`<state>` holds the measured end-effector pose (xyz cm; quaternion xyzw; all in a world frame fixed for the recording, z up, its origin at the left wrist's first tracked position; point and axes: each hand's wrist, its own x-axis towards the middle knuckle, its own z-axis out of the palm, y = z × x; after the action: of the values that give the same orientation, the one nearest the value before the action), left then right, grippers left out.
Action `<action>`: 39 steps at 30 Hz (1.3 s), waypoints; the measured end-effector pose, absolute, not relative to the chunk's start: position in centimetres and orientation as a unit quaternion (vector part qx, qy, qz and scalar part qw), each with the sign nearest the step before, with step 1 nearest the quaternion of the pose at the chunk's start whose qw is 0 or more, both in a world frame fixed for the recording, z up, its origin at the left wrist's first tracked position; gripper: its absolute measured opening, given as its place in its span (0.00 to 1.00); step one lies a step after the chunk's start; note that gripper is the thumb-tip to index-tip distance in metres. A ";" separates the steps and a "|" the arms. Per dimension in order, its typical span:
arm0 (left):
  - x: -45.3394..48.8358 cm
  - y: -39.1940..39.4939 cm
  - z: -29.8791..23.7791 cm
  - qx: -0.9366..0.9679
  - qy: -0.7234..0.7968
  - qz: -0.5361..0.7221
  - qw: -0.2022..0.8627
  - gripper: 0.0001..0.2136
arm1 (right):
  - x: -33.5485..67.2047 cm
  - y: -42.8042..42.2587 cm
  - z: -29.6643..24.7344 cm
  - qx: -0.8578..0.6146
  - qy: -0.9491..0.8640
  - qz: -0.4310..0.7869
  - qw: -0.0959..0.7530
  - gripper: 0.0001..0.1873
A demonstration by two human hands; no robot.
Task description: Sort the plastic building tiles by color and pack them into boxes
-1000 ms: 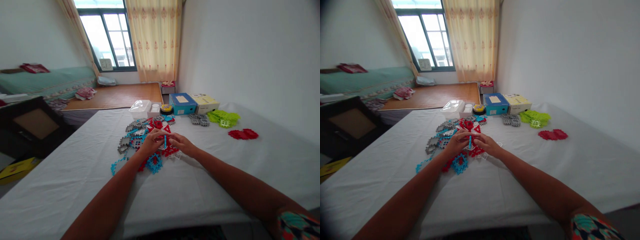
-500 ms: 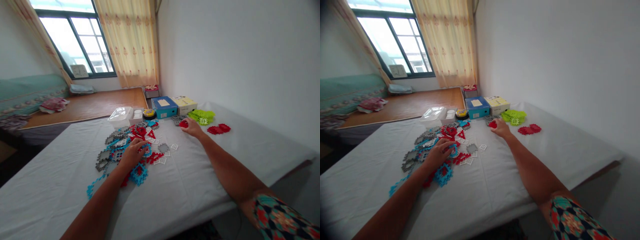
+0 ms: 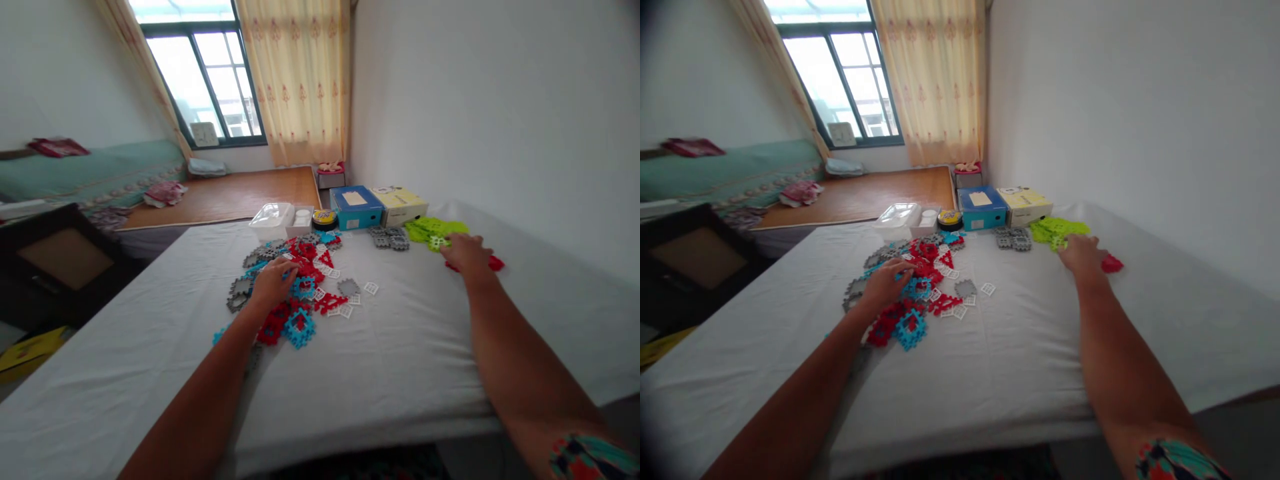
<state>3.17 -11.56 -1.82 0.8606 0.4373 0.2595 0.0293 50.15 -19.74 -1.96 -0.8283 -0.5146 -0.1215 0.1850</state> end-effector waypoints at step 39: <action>-0.5 -11.3 0.0 0.890 0.430 0.120 0.094 0.18 | 36.5 -17.2 -5.5 -0.549 -0.801 -0.015 0.238 0.14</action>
<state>-0.54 -11.27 0.04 0.8899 0.4299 0.1198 0.0943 36.46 -17.24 -5.46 -0.5495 -0.8007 -0.0152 0.2381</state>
